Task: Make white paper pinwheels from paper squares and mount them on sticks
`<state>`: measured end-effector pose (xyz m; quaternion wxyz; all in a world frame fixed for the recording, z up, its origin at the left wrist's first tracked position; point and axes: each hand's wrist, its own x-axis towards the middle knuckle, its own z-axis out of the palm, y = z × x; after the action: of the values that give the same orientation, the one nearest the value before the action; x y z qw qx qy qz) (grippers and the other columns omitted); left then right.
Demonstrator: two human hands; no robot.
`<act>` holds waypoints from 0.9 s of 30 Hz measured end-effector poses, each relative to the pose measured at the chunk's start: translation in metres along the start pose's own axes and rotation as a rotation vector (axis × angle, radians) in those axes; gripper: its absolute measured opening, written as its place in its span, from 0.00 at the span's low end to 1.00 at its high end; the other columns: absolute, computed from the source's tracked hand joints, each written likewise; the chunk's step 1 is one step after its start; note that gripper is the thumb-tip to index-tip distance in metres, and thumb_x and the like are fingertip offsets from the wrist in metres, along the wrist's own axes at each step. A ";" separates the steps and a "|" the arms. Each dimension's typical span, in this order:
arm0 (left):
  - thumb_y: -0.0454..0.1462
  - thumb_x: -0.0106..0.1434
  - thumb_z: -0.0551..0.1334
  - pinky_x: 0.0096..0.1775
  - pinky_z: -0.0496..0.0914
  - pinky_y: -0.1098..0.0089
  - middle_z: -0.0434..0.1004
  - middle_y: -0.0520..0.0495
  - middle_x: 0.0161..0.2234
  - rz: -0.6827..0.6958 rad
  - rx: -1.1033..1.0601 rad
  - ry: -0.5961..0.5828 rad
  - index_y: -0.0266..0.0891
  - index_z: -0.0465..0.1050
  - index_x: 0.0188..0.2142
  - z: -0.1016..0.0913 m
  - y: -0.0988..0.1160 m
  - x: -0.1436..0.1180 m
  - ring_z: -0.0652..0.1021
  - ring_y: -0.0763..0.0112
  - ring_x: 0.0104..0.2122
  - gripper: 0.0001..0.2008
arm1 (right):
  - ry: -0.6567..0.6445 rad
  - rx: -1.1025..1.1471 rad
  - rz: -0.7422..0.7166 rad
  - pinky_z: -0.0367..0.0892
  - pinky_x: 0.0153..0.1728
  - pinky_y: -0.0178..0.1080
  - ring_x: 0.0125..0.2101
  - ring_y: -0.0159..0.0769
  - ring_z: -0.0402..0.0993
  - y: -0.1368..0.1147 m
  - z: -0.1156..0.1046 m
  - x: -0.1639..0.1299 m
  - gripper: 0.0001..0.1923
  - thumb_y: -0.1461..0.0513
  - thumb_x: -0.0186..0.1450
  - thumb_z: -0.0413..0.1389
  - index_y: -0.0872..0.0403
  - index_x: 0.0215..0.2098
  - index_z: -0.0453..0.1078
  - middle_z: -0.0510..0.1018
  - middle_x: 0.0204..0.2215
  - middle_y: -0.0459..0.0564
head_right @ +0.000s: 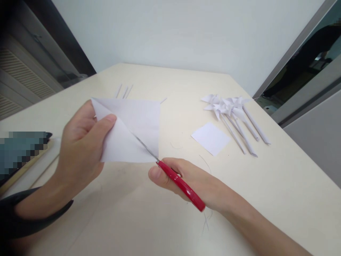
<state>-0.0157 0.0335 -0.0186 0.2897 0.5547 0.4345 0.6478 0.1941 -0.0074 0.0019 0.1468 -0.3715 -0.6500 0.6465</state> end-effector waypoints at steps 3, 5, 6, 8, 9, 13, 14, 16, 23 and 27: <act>0.32 0.62 0.59 0.43 0.75 0.61 0.78 0.49 0.40 0.001 0.019 -0.003 0.46 0.73 0.46 0.000 0.000 0.001 0.78 0.60 0.43 0.13 | -0.011 0.016 0.014 0.45 0.24 0.35 0.23 0.28 0.48 0.001 -0.002 0.001 0.21 0.48 0.67 0.48 0.53 0.25 0.52 0.53 0.22 0.41; 0.32 0.62 0.59 0.42 0.75 0.62 0.78 0.50 0.40 0.010 0.023 0.001 0.46 0.73 0.45 0.000 0.000 0.001 0.78 0.60 0.43 0.13 | -0.024 0.042 0.022 0.44 0.23 0.35 0.21 0.27 0.46 0.001 -0.003 0.001 0.21 0.48 0.67 0.47 0.53 0.24 0.52 0.53 0.21 0.40; 0.33 0.62 0.59 0.40 0.76 0.64 0.78 0.50 0.39 0.013 0.026 0.007 0.46 0.73 0.45 0.000 -0.001 0.002 0.78 0.61 0.42 0.13 | -0.023 0.051 0.029 0.44 0.23 0.35 0.20 0.27 0.46 0.001 -0.003 0.001 0.22 0.47 0.67 0.47 0.53 0.23 0.52 0.53 0.20 0.40; 0.33 0.62 0.59 0.36 0.76 0.67 0.77 0.50 0.37 0.017 0.034 0.018 0.45 0.73 0.45 0.000 -0.002 0.002 0.78 0.63 0.39 0.12 | 0.001 0.062 0.034 0.43 0.22 0.35 0.20 0.27 0.45 0.000 -0.003 0.001 0.23 0.47 0.66 0.47 0.53 0.22 0.50 0.52 0.19 0.40; 0.33 0.62 0.59 0.33 0.76 0.69 0.77 0.49 0.37 0.013 0.033 0.015 0.45 0.73 0.45 0.000 -0.002 0.001 0.78 0.64 0.37 0.12 | 0.020 0.065 0.031 0.43 0.23 0.35 0.20 0.27 0.45 0.000 -0.002 0.000 0.23 0.47 0.66 0.47 0.53 0.22 0.49 0.51 0.19 0.40; 0.34 0.62 0.59 0.30 0.73 0.71 0.73 0.50 0.33 -0.013 0.030 -0.028 0.45 0.72 0.43 0.001 -0.004 -0.002 0.76 0.67 0.33 0.09 | 0.032 0.038 0.006 0.42 0.23 0.35 0.21 0.28 0.43 -0.002 0.001 0.000 0.22 0.48 0.67 0.46 0.52 0.24 0.48 0.46 0.21 0.40; 0.34 0.63 0.59 0.30 0.73 0.71 0.72 0.50 0.32 -0.024 0.040 -0.036 0.45 0.72 0.42 0.001 -0.004 -0.003 0.76 0.67 0.33 0.08 | 0.028 0.014 0.002 0.42 0.23 0.35 0.22 0.28 0.42 -0.002 0.002 0.000 0.22 0.48 0.67 0.46 0.52 0.24 0.48 0.46 0.21 0.40; 0.35 0.63 0.59 0.30 0.72 0.72 0.69 0.51 0.31 -0.049 0.062 -0.046 0.44 0.71 0.40 0.001 -0.003 -0.005 0.74 0.68 0.33 0.06 | 0.024 -0.022 -0.008 0.42 0.24 0.35 0.23 0.29 0.44 -0.002 0.002 0.001 0.21 0.47 0.67 0.46 0.52 0.24 0.50 0.48 0.22 0.40; 0.36 0.63 0.59 0.27 0.67 0.74 0.66 0.51 0.30 -0.081 0.047 -0.060 0.43 0.69 0.37 0.001 0.000 -0.007 0.71 0.70 0.30 0.02 | 0.024 0.042 0.013 0.44 0.24 0.36 0.20 0.28 0.48 0.000 -0.002 0.002 0.25 0.45 0.65 0.47 0.52 0.21 0.46 0.50 0.18 0.40; 0.36 0.63 0.59 0.27 0.67 0.74 0.63 0.52 0.29 -0.115 0.053 -0.083 0.43 0.68 0.36 0.001 0.001 -0.009 0.69 0.71 0.29 0.01 | 0.017 0.077 -0.009 0.42 0.24 0.36 0.20 0.26 0.41 0.000 0.001 0.002 0.23 0.48 0.68 0.46 0.52 0.23 0.44 0.45 0.20 0.39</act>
<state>-0.0121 0.0254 -0.0219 0.3297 0.5626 0.4702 0.5947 0.1916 -0.0066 0.0013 0.1695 -0.3680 -0.6250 0.6672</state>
